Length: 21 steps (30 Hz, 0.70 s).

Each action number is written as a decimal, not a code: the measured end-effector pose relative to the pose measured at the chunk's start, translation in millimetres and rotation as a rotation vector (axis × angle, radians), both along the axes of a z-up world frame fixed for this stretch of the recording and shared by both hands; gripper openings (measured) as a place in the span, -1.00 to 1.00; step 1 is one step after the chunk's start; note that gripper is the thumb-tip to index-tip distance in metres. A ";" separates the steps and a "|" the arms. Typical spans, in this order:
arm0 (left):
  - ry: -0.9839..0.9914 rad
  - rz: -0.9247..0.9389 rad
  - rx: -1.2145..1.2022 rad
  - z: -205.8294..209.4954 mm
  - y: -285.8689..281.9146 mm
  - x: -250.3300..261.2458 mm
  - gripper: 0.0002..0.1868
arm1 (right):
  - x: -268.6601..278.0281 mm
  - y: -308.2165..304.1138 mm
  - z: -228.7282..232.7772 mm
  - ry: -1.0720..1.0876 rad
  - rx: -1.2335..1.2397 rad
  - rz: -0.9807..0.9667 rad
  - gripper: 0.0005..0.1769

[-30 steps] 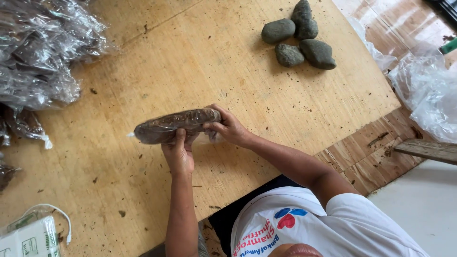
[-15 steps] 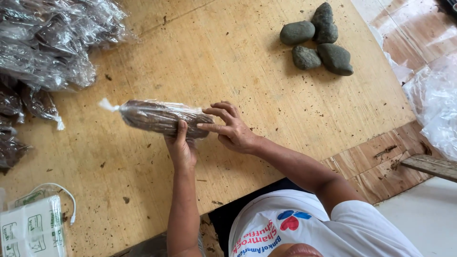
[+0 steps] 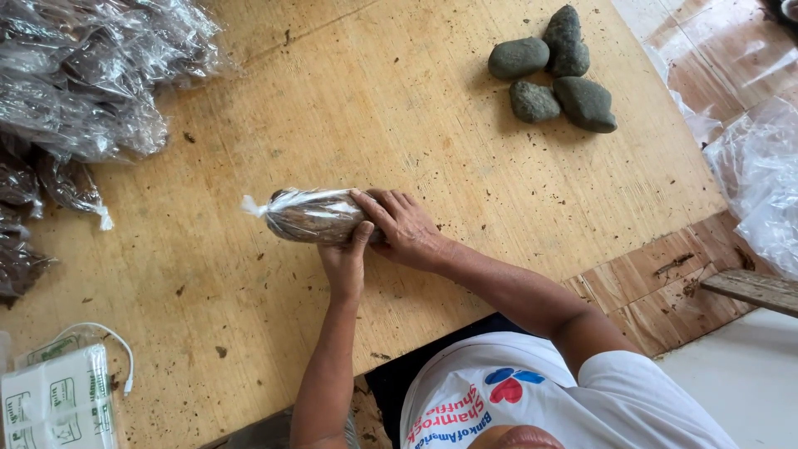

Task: The person handles multiple plastic-wrapped bundles of dark material on a wooden table, arranging them into a pile. They then pick up a bundle, open the plastic, and re-tie it. The person repeats this process with another bundle, adjusting the plastic wrap and tying it closed.

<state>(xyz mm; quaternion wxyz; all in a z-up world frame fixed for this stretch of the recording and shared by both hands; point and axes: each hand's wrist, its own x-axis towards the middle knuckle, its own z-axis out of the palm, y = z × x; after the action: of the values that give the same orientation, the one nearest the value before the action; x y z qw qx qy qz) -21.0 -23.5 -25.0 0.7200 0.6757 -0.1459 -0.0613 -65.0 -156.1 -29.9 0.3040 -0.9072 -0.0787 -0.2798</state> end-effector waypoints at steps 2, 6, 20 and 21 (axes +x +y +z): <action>0.021 -0.029 -0.062 -10.1 1.0 2.4 -0.28 | -0.7 -0.9 -2.1 -0.010 0.030 -0.015 0.09; 0.073 -0.096 -0.171 -10.3 -1.1 3.4 -0.22 | -3.9 -9.0 -5.5 0.000 0.100 -0.042 -0.07; 0.112 -0.104 -0.638 30.0 44.7 40.0 0.01 | -12.9 0.9 15.3 0.276 0.316 0.292 -0.01; 0.083 -0.117 -0.631 28.5 43.9 39.8 0.05 | -13.0 0.8 13.9 0.271 0.333 0.291 -0.04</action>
<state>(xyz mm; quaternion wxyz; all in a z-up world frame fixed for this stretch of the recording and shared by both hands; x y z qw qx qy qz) 18.8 20.4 3.4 0.8945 0.4066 -0.1669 -0.0820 -78.1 -155.3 -16.0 0.4940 -0.8530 -0.1199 -0.1178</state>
